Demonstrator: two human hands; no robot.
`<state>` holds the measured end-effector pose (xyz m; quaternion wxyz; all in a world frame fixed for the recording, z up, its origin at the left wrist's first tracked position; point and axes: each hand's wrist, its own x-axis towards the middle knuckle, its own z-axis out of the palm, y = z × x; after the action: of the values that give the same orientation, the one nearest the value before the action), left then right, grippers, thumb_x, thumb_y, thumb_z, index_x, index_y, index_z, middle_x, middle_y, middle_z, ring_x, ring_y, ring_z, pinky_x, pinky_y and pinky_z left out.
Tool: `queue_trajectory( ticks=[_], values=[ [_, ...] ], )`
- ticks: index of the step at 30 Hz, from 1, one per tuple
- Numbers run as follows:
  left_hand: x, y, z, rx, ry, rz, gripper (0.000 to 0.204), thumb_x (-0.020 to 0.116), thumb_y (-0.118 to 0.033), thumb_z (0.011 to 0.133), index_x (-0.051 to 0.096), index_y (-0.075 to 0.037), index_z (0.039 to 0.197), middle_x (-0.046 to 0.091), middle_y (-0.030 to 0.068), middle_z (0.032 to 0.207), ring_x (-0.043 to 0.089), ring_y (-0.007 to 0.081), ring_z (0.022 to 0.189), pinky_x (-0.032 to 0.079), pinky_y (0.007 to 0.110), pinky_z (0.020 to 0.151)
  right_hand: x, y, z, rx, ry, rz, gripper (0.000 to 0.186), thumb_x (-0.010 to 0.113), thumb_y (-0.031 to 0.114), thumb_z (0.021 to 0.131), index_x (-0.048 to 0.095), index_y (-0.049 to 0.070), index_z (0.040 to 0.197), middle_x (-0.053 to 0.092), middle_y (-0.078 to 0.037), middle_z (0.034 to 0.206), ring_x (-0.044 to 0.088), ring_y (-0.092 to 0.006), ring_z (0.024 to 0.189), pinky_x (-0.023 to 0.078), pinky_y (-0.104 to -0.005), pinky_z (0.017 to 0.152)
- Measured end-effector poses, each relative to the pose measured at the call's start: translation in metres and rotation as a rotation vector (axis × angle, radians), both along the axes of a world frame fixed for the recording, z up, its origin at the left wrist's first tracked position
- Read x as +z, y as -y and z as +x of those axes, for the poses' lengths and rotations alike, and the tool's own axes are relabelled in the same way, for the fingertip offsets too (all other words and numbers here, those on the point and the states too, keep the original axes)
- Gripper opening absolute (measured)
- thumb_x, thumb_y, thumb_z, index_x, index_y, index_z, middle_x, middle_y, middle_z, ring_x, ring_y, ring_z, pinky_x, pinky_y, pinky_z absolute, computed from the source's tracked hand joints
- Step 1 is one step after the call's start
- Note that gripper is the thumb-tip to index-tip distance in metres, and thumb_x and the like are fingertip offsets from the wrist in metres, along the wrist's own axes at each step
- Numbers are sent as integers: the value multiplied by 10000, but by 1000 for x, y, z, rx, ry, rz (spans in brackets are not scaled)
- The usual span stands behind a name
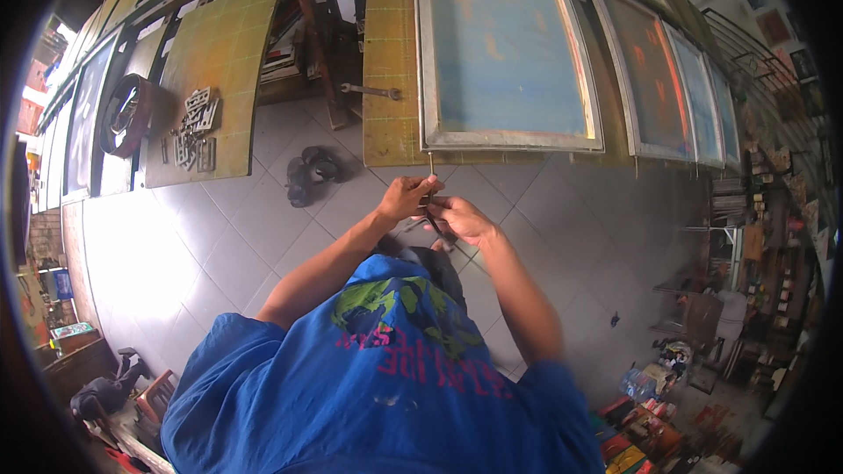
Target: The person adjusts screen printing frames on a long table using a small wrench and by hand, tightening bolts to secure the positions of the frames.
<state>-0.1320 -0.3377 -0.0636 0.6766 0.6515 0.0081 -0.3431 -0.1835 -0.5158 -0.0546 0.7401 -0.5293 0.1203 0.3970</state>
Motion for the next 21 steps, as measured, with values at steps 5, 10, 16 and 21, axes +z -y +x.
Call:
queue_trajectory(
  ticks=[5,10,16,21],
  values=[
    [8,-8,9,-110,-182,-176,533,505,-443,1040,662,39,1206,697,122,1031,645,185,934,537,316,824,29,-1,11,44,55,-54,246,613,171,998,655,-12,1156,714,-108,1094,661,-182,1052,449,-300,977],
    [18,-9,12,-171,-186,-68,450,587,-398,1012,689,29,1112,685,89,959,616,159,879,512,304,793,19,-7,11,-16,103,-201,201,662,141,961,649,-20,1081,711,-134,1086,696,-228,1017,521,-315,893],
    [16,-2,3,-72,-191,-60,389,619,-368,1002,698,1,1095,661,21,855,565,93,706,464,245,612,15,-11,3,-224,-34,34,202,576,128,1004,606,-27,1130,696,-119,1055,699,-230,989,553,-304,871],
    [1,-4,3,-166,-149,-84,502,532,-441,1029,653,1,1235,677,81,1026,600,124,797,509,275,704,22,3,-2,-102,27,71,227,534,130,1027,618,-16,1179,702,-107,1105,642,-155,997,494,-272,888]
  ],
)
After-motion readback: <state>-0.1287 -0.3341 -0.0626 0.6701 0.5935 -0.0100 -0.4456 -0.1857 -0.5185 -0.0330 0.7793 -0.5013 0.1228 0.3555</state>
